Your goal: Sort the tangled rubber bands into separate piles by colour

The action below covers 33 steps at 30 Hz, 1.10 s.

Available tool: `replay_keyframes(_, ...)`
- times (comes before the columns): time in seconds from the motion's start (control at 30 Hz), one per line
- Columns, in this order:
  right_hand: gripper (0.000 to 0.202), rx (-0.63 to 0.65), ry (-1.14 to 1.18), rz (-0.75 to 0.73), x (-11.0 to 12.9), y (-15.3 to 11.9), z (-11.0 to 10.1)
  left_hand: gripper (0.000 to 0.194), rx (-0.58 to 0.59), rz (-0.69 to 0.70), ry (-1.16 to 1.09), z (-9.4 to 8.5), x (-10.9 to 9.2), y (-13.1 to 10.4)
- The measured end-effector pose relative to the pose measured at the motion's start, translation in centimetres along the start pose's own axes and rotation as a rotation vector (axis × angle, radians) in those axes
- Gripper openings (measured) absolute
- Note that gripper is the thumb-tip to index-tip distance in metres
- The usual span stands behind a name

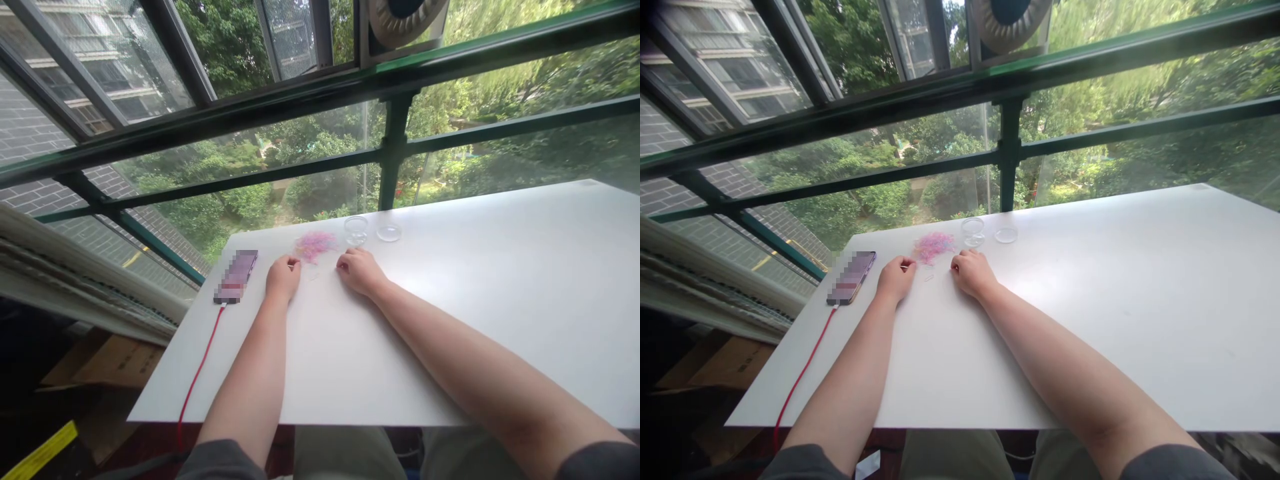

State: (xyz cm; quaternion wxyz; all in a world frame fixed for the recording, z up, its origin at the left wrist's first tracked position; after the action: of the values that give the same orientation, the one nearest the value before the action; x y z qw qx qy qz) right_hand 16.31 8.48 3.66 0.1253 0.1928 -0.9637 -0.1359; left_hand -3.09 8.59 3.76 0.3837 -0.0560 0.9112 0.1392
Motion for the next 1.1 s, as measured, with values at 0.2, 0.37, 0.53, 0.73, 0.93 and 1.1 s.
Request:
replay_keyframes(0.2,0.019,0.023,0.009,0.000,0.0,0.1,0.2,0.016,-0.041,0.084,-0.111,-1.1,-1.8,-0.6)
replay_keyframes(0.37,0.020,0.014,0.016,-0.002,0.0,0.1,0.2,0.015,0.057,0.168,-0.132,-0.4,-3.2,-1.4)
replay_keyframes(0.53,0.019,0.011,0.023,-0.003,-0.1,0.3,0.3,0.016,0.294,0.180,-0.076,2.3,-3.2,-2.4)
replay_keyframes(0.73,0.021,0.000,0.036,-0.012,-0.1,0.2,0.2,0.027,0.283,0.160,-0.066,2.0,-2.9,-2.1)
replay_keyframes(0.93,0.021,0.002,0.038,-0.011,-0.1,0.2,0.1,0.026,0.319,0.131,-0.034,2.2,-2.6,-2.3)
replay_keyframes(1.1,0.019,0.034,0.030,-0.019,0.0,0.3,0.3,0.018,0.432,0.185,-0.063,3.3,-3.6,-3.4)
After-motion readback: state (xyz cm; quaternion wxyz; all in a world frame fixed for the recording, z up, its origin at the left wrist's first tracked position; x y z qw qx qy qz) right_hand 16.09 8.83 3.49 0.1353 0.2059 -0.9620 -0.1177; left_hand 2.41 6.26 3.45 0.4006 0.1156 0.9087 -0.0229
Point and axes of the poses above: each hand's wrist, its own y-axis towards the middle knuckle, its own z-axis out of the palm, x = y × z, the point moved 10 cm from there along y, towards the middle knuckle, and after that the axes turned 12 degrees about -y, right-handed, at the moved point
